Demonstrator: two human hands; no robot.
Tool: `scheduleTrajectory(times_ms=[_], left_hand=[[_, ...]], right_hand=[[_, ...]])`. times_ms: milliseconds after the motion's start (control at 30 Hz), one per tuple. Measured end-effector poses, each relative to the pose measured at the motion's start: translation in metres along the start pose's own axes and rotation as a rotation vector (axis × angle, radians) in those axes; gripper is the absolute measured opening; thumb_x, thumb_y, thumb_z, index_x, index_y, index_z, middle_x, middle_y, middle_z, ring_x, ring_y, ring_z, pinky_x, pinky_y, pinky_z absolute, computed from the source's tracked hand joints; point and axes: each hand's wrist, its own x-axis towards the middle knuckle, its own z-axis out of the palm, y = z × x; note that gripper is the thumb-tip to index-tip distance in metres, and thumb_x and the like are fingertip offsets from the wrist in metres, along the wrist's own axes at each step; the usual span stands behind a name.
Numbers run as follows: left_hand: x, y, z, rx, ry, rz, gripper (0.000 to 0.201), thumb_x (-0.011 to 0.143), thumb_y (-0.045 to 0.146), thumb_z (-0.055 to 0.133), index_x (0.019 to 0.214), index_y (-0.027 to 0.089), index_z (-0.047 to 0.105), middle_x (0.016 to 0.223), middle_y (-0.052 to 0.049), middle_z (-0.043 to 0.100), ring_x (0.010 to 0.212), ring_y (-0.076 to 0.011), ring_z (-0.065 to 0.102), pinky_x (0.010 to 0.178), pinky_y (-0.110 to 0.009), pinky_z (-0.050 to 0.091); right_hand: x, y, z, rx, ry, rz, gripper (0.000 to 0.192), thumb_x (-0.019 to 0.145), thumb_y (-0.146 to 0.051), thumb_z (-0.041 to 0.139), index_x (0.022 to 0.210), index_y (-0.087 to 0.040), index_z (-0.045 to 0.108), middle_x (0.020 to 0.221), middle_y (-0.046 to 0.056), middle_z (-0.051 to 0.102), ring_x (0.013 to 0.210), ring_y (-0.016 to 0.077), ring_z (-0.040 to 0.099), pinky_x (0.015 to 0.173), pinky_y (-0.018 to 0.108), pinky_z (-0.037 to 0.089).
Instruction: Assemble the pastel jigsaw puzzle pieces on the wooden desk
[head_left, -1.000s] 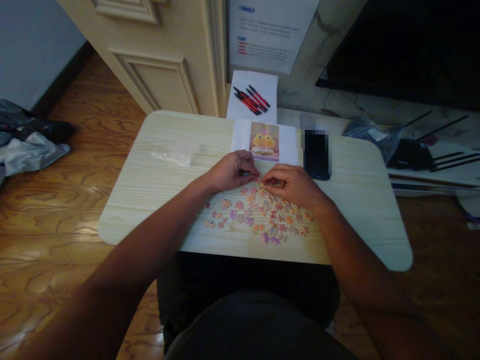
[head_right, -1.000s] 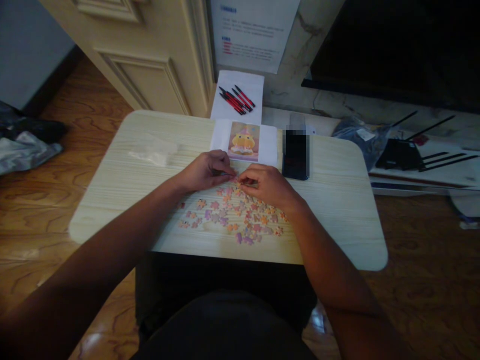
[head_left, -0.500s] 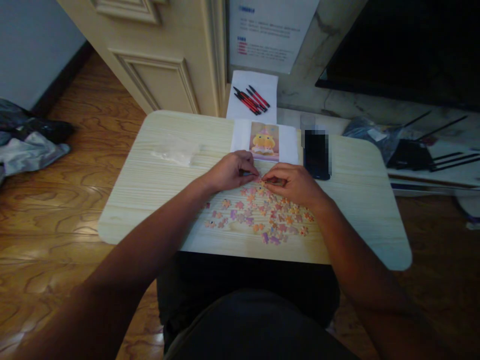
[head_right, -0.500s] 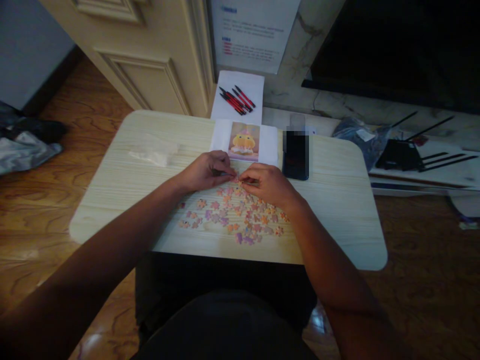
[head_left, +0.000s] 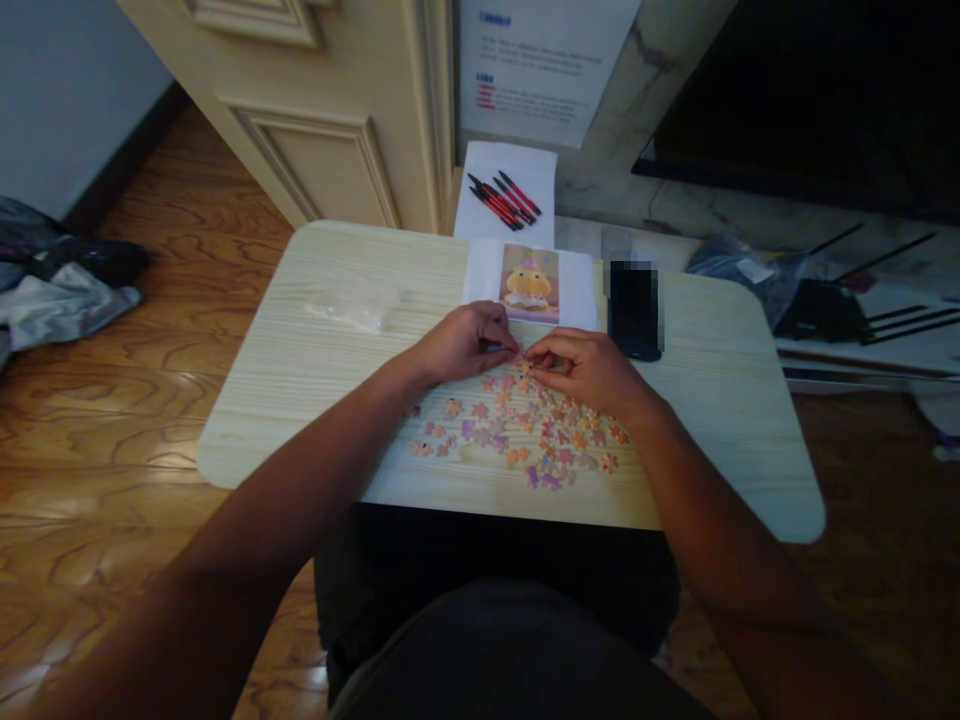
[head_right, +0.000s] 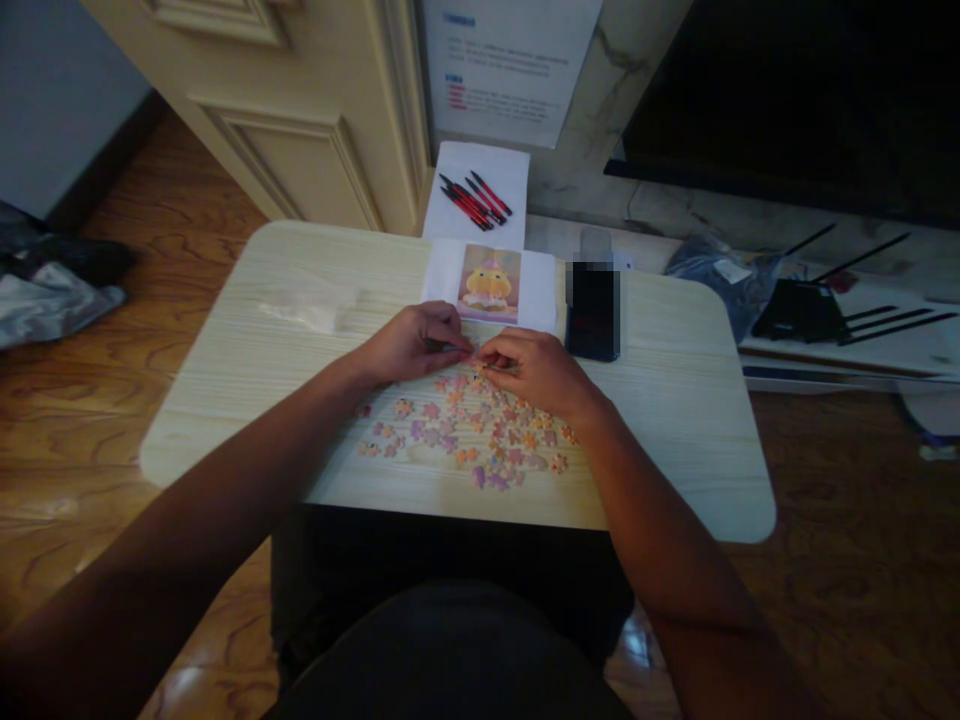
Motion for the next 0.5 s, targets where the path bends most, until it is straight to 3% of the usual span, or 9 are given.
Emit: scheduleTrajectory(times_ms=[500], left_hand=[[-0.001, -0.0021, 0.0008, -0.014, 0.005, -0.005, 0.013, 0.097, 0.025, 0.078, 0.1, 0.023, 0.089, 0.092, -0.006, 0.075, 0.087, -0.0183, 0.071, 0.081, -0.034, 0.06]], right_hand=[[0.0003, -0.0023, -0.0009, 0.01, -0.01, -0.046, 0.009, 0.099, -0.025, 0.078, 0.106, -0.022, 0.084, 0.103, 0.006, 0.083, 0.087, 0.0202, 0.076, 0.083, 0.035, 0.061]])
